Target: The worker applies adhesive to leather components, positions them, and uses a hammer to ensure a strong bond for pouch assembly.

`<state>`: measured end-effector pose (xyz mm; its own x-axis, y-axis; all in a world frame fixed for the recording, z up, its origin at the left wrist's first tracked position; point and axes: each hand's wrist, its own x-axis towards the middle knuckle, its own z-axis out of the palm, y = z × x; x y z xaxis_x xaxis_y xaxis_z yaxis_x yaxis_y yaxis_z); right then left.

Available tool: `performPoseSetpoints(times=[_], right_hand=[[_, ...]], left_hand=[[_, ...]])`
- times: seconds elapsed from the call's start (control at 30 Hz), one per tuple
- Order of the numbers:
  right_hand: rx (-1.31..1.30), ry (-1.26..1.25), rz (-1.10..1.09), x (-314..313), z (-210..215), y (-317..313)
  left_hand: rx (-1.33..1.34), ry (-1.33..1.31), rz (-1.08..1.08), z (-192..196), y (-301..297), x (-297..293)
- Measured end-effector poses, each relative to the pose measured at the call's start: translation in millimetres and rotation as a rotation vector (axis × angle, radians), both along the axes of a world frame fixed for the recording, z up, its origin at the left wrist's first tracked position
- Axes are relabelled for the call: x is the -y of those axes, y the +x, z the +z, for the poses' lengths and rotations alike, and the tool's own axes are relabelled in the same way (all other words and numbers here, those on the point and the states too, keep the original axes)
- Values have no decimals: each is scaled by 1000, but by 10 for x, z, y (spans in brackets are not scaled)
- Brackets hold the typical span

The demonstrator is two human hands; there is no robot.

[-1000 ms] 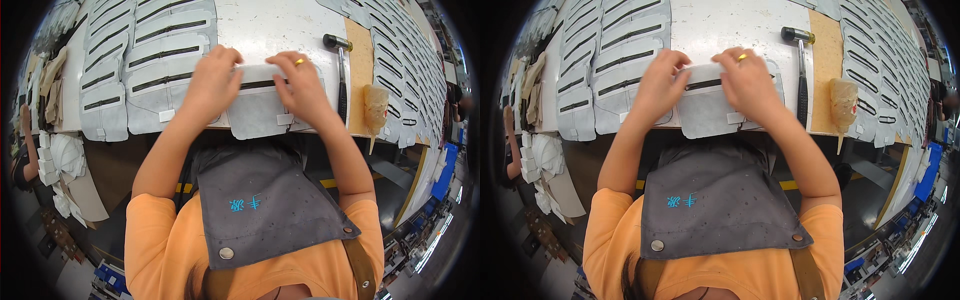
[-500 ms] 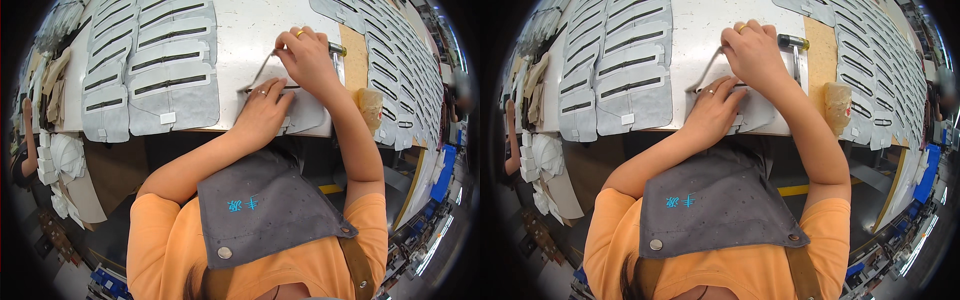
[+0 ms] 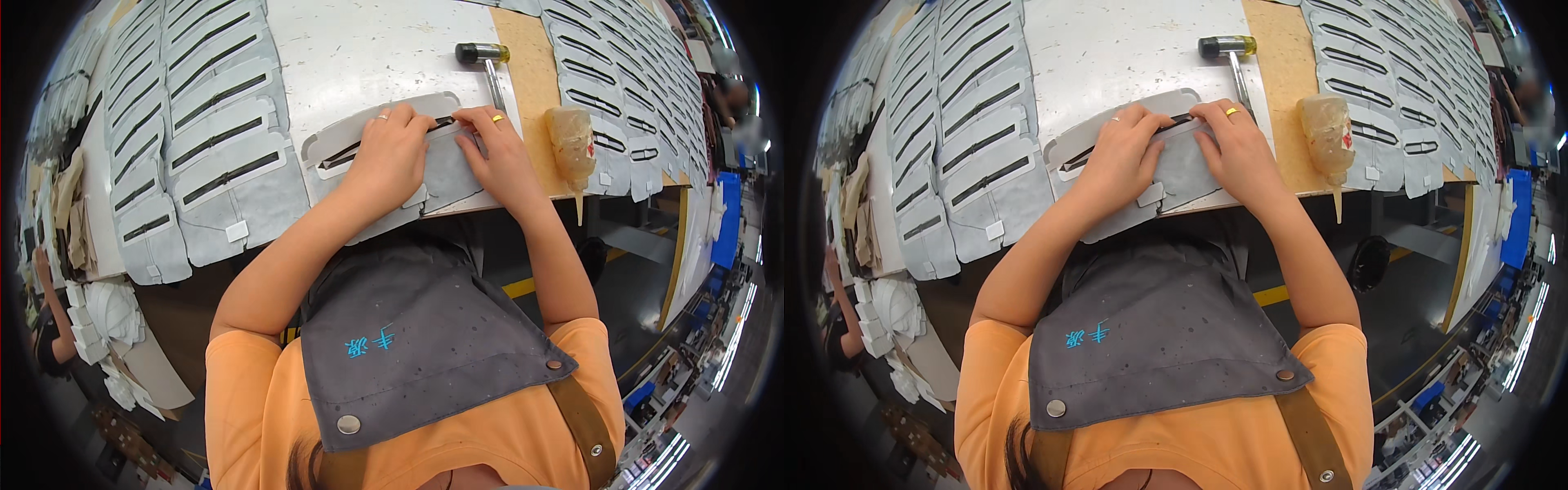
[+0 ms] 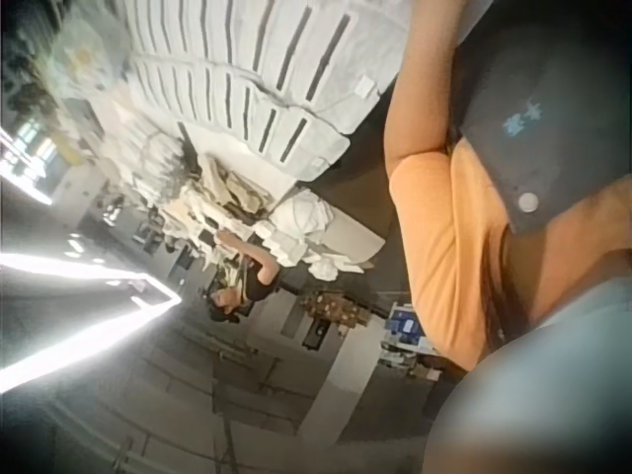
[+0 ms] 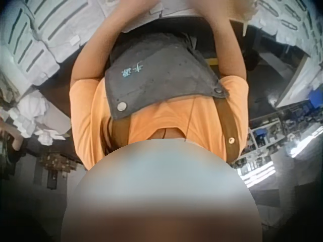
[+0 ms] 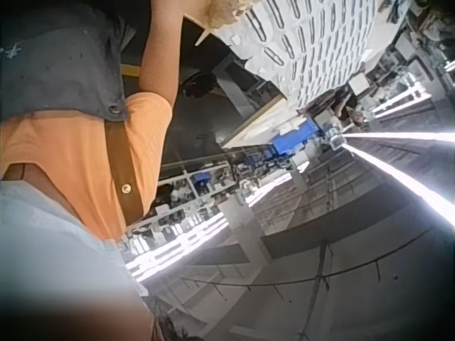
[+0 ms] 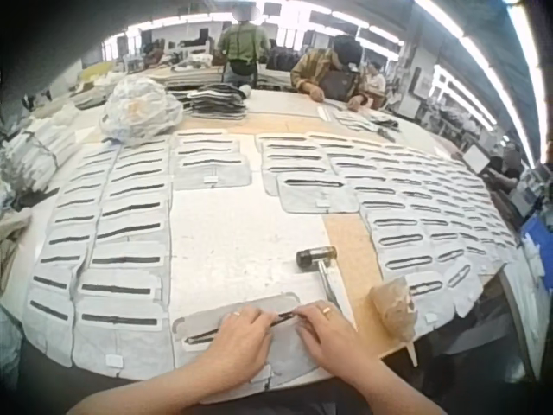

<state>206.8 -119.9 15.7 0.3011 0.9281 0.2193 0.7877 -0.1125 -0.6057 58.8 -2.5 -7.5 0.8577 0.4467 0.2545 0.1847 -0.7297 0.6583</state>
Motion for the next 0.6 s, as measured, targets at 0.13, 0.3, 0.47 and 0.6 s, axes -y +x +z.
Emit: performPoseSetpoints(times=[0.13,0.3,0.47,0.6], right_hand=[[0,11,-1,9,-19,5],[146,26,47,38,-74,25],[111,107,22,15,-26,-22],[87,53,98,1,-62,-93]], left_hand=[[54,46,-29,-70,83,-21],[35,286,-91,-70,24,-1],[10,333,-96,-30,-4,-4],[-27,138,-83,27,-52,-92]])
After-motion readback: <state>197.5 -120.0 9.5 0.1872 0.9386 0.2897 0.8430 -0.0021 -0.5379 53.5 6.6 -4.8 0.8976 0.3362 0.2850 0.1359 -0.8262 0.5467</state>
